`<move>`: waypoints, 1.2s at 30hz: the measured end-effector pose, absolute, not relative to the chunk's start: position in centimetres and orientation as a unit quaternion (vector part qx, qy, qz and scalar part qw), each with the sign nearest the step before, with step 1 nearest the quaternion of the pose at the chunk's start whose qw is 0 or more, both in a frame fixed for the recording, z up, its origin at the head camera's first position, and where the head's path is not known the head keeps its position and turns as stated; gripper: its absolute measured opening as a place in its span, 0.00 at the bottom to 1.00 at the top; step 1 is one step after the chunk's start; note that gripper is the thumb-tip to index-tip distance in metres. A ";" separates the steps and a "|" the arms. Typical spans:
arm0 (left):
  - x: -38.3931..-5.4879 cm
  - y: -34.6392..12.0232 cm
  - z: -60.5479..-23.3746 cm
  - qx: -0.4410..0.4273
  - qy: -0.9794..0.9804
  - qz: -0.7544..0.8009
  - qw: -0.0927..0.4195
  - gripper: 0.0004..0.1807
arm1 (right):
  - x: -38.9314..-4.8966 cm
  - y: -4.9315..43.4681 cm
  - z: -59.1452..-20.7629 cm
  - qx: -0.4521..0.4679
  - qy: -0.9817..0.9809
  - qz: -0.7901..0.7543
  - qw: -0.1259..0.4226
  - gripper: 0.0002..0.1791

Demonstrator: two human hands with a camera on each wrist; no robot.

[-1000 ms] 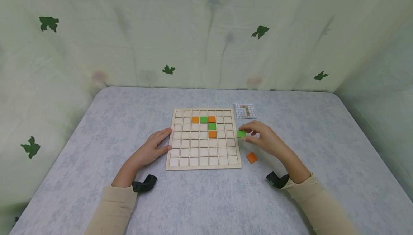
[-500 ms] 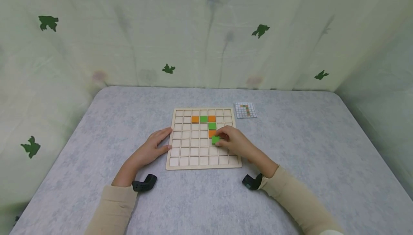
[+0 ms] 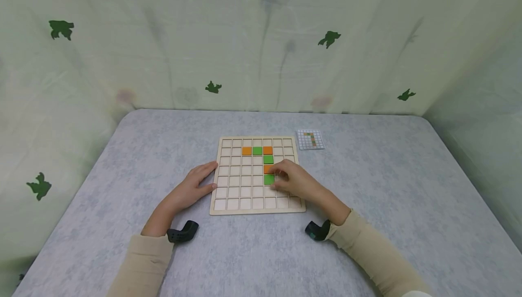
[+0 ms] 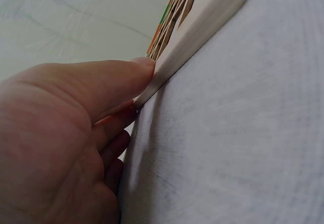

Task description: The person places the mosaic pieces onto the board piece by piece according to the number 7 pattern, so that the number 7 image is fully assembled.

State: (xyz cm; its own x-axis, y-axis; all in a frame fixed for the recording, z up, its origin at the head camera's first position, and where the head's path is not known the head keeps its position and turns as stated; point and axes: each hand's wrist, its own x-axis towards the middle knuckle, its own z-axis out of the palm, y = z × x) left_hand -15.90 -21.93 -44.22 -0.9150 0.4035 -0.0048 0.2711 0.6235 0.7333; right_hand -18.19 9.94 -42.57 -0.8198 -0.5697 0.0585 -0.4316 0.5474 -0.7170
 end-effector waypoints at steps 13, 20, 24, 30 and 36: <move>-16.0 -21.8 -44.3 0.190 0.900 0.384 0.081 0.34 | -16.0 15.4 -40.1 -0.277 0.870 -0.404 0.046 0.25; -15.9 -21.8 -44.3 0.187 0.900 0.385 0.083 0.35 | -14.4 18.8 -41.3 -0.275 0.879 -0.386 0.057 0.27; -15.9 -21.9 -44.3 0.182 0.901 0.384 0.089 0.35 | -13.8 20.1 -42.4 -0.277 0.884 -0.367 0.088 0.28; -16.0 -21.9 -44.4 0.179 0.901 0.385 0.091 0.35 | -13.5 20.8 -43.4 -0.306 0.880 -0.352 0.088 0.20; -16.0 -21.9 -44.5 0.185 0.900 0.385 0.089 0.35 | -13.8 20.2 -42.9 -0.310 0.888 -0.333 0.074 0.15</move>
State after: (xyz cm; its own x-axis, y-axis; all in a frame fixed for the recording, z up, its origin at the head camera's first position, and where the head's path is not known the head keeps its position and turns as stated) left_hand -16.01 -21.93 -44.47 -0.9155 0.4019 -0.0173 0.2647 0.6344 0.7263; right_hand -13.76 20.22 -42.89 -0.7967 -0.5996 0.0758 -0.5017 0.5863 -0.6361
